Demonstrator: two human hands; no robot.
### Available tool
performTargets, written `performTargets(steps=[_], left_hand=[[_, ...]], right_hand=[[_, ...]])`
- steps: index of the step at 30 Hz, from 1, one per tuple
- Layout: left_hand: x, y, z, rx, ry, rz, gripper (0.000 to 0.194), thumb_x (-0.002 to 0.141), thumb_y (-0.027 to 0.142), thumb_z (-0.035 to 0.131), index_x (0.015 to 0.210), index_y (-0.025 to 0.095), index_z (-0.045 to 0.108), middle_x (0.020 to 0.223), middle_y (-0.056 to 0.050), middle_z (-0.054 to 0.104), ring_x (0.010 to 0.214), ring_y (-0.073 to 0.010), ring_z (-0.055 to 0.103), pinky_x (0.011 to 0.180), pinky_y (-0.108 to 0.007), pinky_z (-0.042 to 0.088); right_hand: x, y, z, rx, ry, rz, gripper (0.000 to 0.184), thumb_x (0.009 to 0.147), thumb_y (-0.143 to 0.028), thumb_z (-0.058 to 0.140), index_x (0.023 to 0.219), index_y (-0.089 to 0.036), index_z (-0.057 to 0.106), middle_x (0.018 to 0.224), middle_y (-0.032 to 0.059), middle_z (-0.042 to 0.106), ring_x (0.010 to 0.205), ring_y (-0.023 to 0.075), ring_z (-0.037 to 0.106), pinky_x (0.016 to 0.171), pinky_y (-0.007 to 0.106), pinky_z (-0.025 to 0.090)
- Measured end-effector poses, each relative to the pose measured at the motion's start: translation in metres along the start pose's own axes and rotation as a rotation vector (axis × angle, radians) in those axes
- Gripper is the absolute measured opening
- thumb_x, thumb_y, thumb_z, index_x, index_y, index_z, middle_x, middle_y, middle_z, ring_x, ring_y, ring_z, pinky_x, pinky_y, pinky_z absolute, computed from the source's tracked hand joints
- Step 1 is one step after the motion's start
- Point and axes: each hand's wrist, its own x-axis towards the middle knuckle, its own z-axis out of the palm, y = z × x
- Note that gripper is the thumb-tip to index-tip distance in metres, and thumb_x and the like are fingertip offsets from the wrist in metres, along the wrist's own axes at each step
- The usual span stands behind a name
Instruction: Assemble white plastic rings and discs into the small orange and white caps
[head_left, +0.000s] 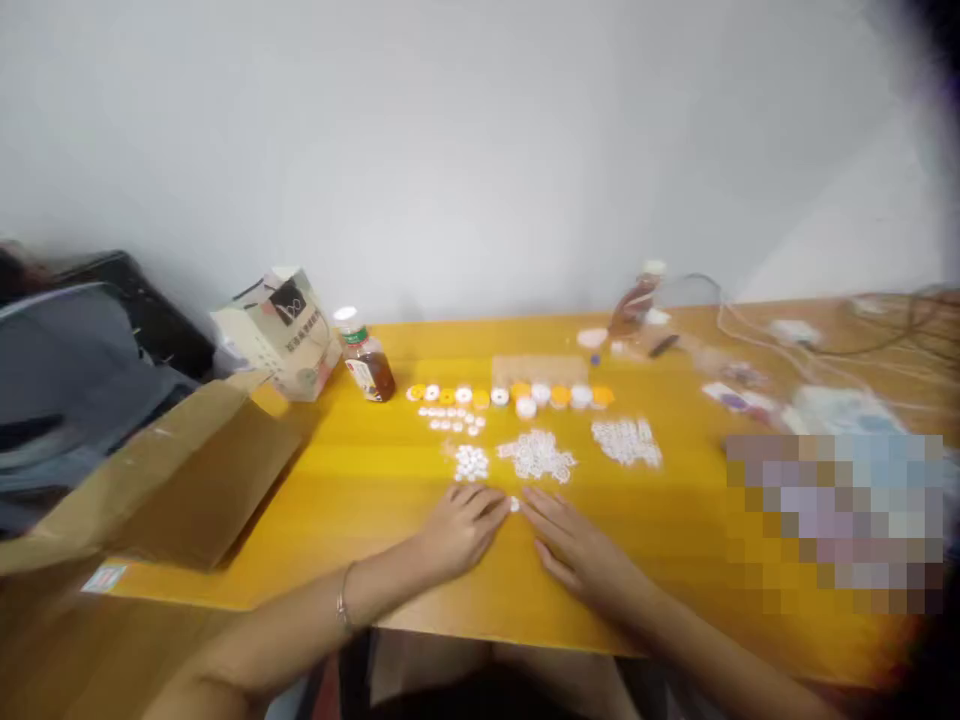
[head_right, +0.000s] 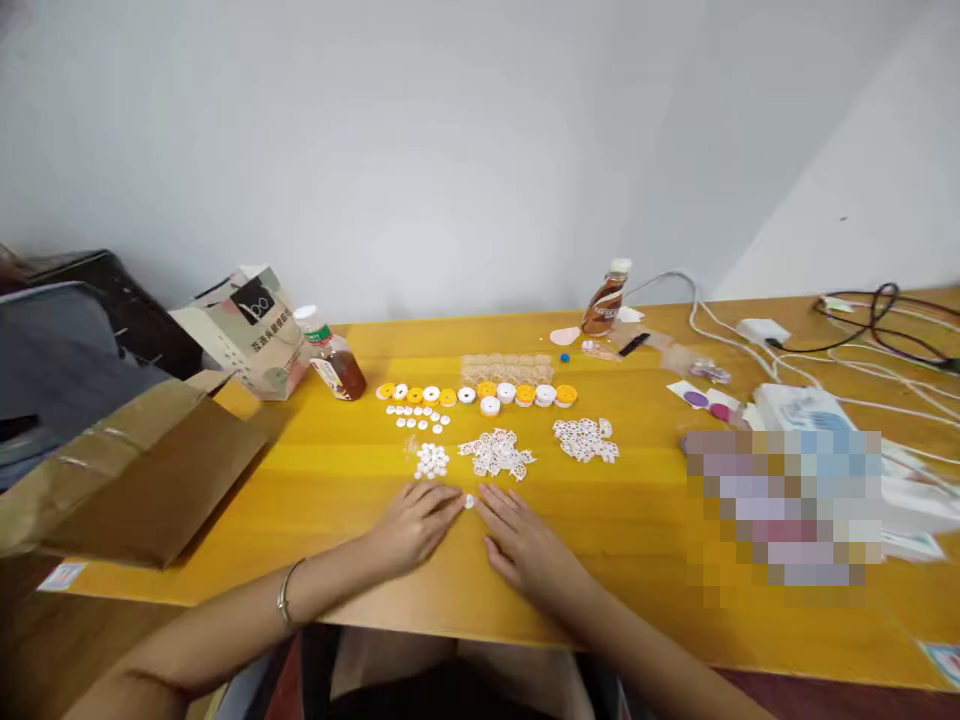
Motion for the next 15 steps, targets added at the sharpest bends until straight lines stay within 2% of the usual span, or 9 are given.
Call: performTargets(steps=[6,9,12,15], left_hand=[[0.000,0.004,-0.003,-0.050,0.041,-0.002,0.037,0.087,0.020,0.036,0.123,0.016,0.039,0.110,-0.010,0.054,0.104,-0.0204,0.046,0.086,-0.036,0.040],[-0.001,0.000,-0.007,-0.134,0.125,-0.042,0.037,0.086,0.021,0.037,0.122,0.016,0.040,0.111,-0.010,0.053,0.103,-0.0194,0.048,0.088,-0.035,0.041],[0.003,-0.023,-0.020,-0.188,0.269,-0.107,0.032,0.086,0.021,0.039,0.117,0.017,0.046,0.108,-0.009,0.054,0.101,-0.0179,0.050,0.089,-0.033,0.041],[0.014,-0.069,-0.038,-0.194,0.352,-0.291,0.027,0.085,0.021,0.039,0.110,0.018,0.051,0.102,-0.007,0.055,0.093,-0.0157,0.053,0.085,-0.030,0.043]], right_hand=[[-0.002,0.001,-0.002,0.052,0.054,0.004,0.047,0.079,-0.013,0.040,0.126,-0.018,0.041,0.130,0.0082,0.045,0.121,0.0206,0.038,0.101,0.041,0.034],[-0.006,0.002,-0.002,0.101,0.152,0.037,0.042,0.080,-0.012,0.038,0.121,-0.019,0.046,0.123,0.0076,0.052,0.115,0.0195,0.046,0.097,0.037,0.040],[-0.011,0.005,-0.003,0.151,0.259,0.123,0.033,0.082,-0.013,0.038,0.109,-0.022,0.054,0.109,0.0056,0.062,0.100,0.0181,0.058,0.089,0.033,0.047],[-0.013,0.008,-0.004,0.175,0.278,0.162,0.027,0.081,-0.015,0.041,0.100,-0.022,0.059,0.100,0.0044,0.067,0.091,0.0193,0.063,0.085,0.033,0.050]])
